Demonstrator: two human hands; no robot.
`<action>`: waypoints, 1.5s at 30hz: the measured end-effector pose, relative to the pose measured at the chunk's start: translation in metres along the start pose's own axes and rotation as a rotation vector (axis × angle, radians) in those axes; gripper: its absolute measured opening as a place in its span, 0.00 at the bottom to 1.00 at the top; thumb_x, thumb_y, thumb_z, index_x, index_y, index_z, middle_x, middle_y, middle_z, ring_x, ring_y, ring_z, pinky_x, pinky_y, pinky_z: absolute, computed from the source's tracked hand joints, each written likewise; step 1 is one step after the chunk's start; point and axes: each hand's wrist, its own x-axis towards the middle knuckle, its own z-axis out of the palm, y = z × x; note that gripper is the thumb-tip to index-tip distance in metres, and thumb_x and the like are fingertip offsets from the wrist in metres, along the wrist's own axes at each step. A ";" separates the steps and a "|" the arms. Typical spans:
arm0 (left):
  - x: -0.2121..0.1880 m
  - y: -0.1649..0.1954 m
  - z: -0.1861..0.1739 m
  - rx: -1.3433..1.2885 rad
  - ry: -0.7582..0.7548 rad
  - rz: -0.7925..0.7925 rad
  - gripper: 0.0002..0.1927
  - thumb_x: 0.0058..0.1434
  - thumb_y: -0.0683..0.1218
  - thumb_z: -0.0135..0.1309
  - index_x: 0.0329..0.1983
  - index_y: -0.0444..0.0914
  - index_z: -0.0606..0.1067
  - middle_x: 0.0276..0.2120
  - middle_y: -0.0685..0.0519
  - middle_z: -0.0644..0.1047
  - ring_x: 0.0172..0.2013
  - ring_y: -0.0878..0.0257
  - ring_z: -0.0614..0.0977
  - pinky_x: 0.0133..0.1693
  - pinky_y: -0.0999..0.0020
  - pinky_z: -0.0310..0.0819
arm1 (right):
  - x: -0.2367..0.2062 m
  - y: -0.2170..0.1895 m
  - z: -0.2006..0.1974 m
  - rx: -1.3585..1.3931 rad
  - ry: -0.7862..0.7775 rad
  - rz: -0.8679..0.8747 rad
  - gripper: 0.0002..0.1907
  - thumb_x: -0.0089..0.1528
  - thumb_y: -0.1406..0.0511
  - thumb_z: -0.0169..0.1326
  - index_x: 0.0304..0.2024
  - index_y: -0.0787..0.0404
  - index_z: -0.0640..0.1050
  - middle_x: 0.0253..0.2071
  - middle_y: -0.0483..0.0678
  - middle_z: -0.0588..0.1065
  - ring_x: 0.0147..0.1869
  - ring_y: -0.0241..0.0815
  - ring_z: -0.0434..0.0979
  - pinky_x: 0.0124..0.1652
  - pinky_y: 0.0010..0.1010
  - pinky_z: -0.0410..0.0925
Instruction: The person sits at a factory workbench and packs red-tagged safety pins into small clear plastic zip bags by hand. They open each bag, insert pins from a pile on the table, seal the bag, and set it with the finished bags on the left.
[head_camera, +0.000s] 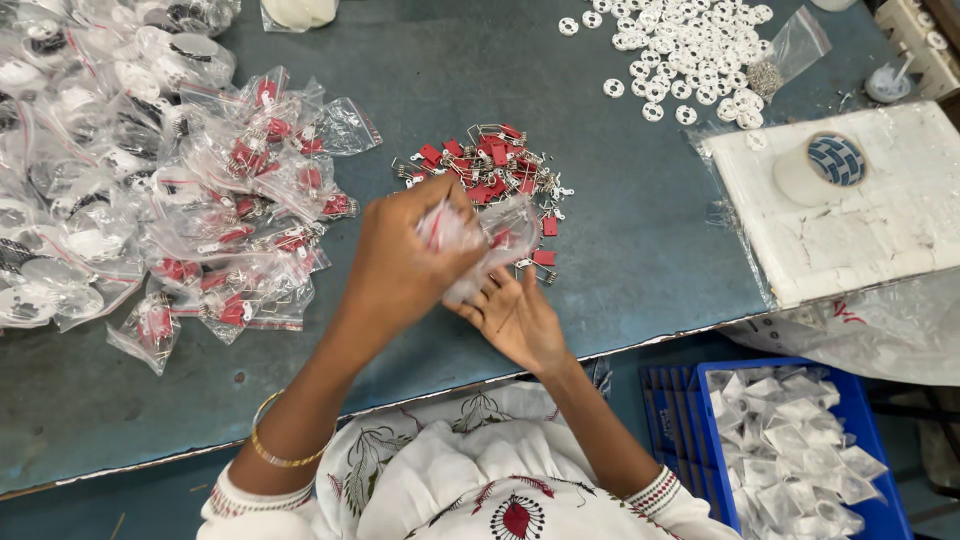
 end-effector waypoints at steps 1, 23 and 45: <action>0.008 -0.012 0.004 -0.024 0.007 -0.031 0.12 0.52 0.43 0.64 0.33 0.36 0.72 0.25 0.54 0.78 0.28 0.69 0.77 0.31 0.69 0.73 | 0.001 -0.001 -0.002 0.044 0.004 -0.047 0.35 0.69 0.45 0.43 0.69 0.60 0.62 0.65 0.51 0.71 0.72 0.48 0.68 0.70 0.49 0.60; 0.046 -0.194 0.031 -0.291 0.066 -0.256 0.05 0.57 0.42 0.59 0.32 0.35 0.78 0.28 0.55 0.83 0.28 0.70 0.81 0.32 0.73 0.74 | 0.065 -0.136 -0.034 -1.323 0.484 -0.032 0.13 0.69 0.67 0.50 0.48 0.74 0.76 0.38 0.50 0.81 0.39 0.38 0.84 0.38 0.26 0.76; 0.047 -0.183 0.034 0.018 0.061 -0.248 0.13 0.50 0.48 0.64 0.34 0.35 0.79 0.29 0.46 0.82 0.31 0.57 0.86 0.36 0.62 0.77 | 0.076 -0.147 0.041 -1.952 0.227 -0.309 0.10 0.65 0.75 0.56 0.47 0.63 0.83 0.38 0.50 0.78 0.35 0.34 0.76 0.36 0.27 0.69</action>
